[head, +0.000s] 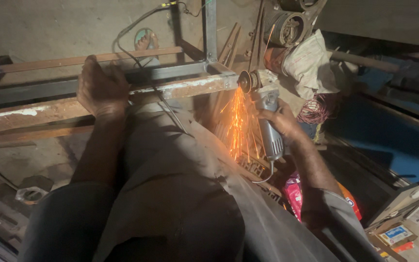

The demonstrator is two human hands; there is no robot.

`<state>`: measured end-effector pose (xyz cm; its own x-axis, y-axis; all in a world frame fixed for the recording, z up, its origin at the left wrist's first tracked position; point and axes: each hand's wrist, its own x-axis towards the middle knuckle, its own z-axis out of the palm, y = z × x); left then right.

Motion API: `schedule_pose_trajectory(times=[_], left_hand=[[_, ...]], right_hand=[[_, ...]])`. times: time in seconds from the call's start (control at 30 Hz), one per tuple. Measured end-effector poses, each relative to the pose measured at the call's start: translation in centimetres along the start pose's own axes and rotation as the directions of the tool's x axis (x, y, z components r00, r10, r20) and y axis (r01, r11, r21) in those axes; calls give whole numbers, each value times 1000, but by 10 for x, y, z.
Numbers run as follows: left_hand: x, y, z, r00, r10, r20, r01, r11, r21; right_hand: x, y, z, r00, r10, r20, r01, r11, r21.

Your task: The person uses an angle grinder to grind the welded joints of a metal frame, producing sparks as they work along the frame's corners. They reposition the grinder and steady the frame with the other hand while grinding different joints.

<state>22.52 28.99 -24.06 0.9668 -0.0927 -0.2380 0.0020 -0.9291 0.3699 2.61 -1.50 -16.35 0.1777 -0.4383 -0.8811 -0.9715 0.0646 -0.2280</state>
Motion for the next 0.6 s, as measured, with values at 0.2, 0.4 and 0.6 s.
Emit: schedule_pose_trajectory(times=[0.2, 0.4, 0.6], left_hand=[[1, -1, -1, 1000, 28, -14, -28, 1000, 9], [1, 1, -4, 998, 53, -25, -52, 999, 13], [2, 4, -8, 1000, 7, 19, -6, 1000, -27]], right_hand=[[-2, -5, 1, 999, -26, 30, 25, 1000, 16], [-2, -10, -1, 996, -27, 80, 24, 999, 40], [-3, -16, 0, 997, -55, 54, 60, 995, -83]])
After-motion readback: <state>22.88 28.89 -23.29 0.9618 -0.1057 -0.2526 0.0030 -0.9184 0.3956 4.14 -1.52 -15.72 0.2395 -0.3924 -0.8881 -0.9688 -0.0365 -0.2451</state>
